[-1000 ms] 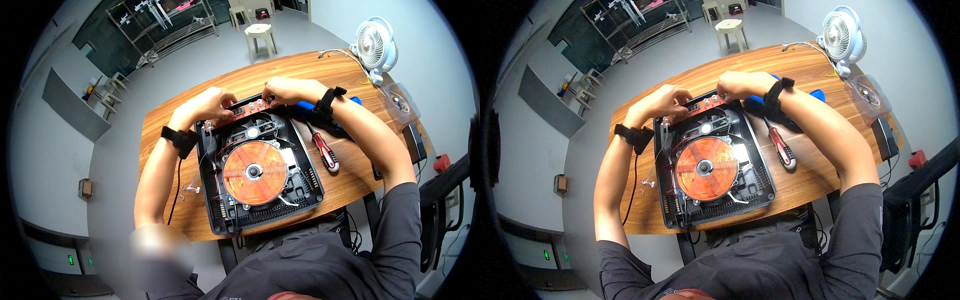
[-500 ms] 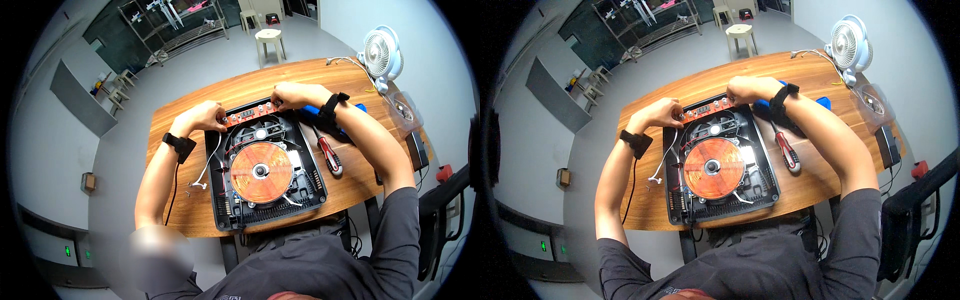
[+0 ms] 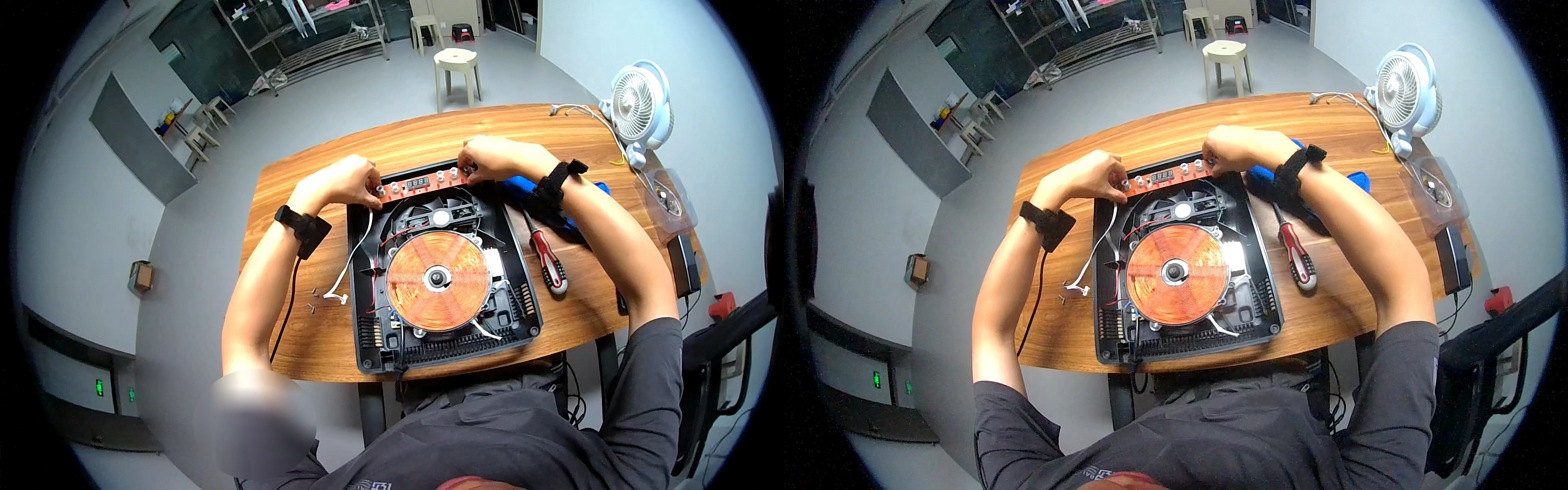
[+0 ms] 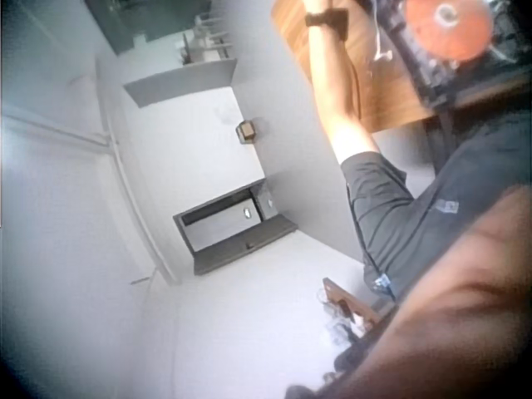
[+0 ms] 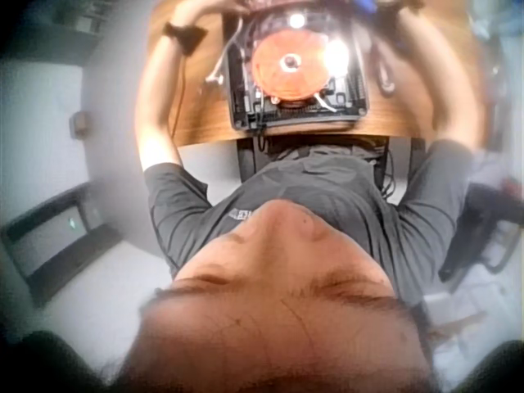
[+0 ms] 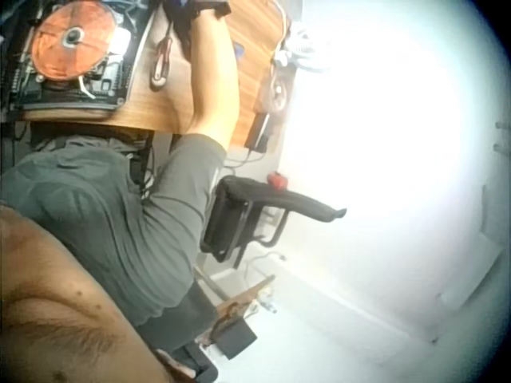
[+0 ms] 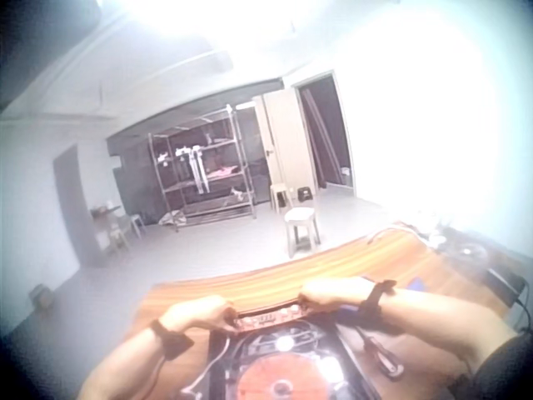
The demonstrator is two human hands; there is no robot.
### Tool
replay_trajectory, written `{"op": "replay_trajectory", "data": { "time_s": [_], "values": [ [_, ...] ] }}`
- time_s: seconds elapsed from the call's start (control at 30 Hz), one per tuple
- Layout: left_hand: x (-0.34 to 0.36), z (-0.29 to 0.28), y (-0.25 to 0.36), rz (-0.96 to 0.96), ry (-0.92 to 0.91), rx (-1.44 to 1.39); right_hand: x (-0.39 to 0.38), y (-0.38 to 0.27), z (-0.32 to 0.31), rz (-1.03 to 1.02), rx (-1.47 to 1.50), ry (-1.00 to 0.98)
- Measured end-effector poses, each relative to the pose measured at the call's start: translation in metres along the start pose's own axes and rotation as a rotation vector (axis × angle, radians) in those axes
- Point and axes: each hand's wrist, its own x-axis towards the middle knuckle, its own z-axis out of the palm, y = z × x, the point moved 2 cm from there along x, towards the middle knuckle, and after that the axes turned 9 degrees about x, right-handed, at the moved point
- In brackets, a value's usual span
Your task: The person cleans the interior of a disassembled electronic device with a blue cloth, then uses a screwdriver to tighten screws on the internal components. They reposition a circuit board, secure it with screws, and finally close the device's casing.
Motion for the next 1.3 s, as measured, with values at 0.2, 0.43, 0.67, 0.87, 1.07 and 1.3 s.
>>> {"op": "replay_trajectory", "data": {
  "time_s": [0.2, 0.43, 0.67, 0.87, 1.07, 1.3],
  "values": [
    [0.001, 0.001, 0.000, 0.001, 0.025, 0.028, 0.001, -0.003, 0.001, 0.018, -0.013, 0.015],
    [-0.001, -0.002, 0.008, -0.071, 0.015, 0.043, -0.004, -0.016, -0.003, 0.045, 0.041, 0.037],
    [-0.002, -0.001, 0.007, -0.075, 0.038, 0.023, 0.000, -0.015, 0.001, 0.105, -0.047, 0.078],
    [-0.011, -0.001, 0.006, -0.053, 0.067, -0.040, 0.006, -0.023, -0.002, 0.191, -0.042, 0.025],
    [-0.031, -0.007, 0.009, -0.034, 0.060, -0.096, 0.006, -0.028, 0.001, 0.229, -0.055, 0.057],
    [-0.067, 0.001, 0.011, -0.051, 0.087, -0.144, 0.008, -0.026, -0.002, 0.168, -0.068, 0.037]
  ]
}}
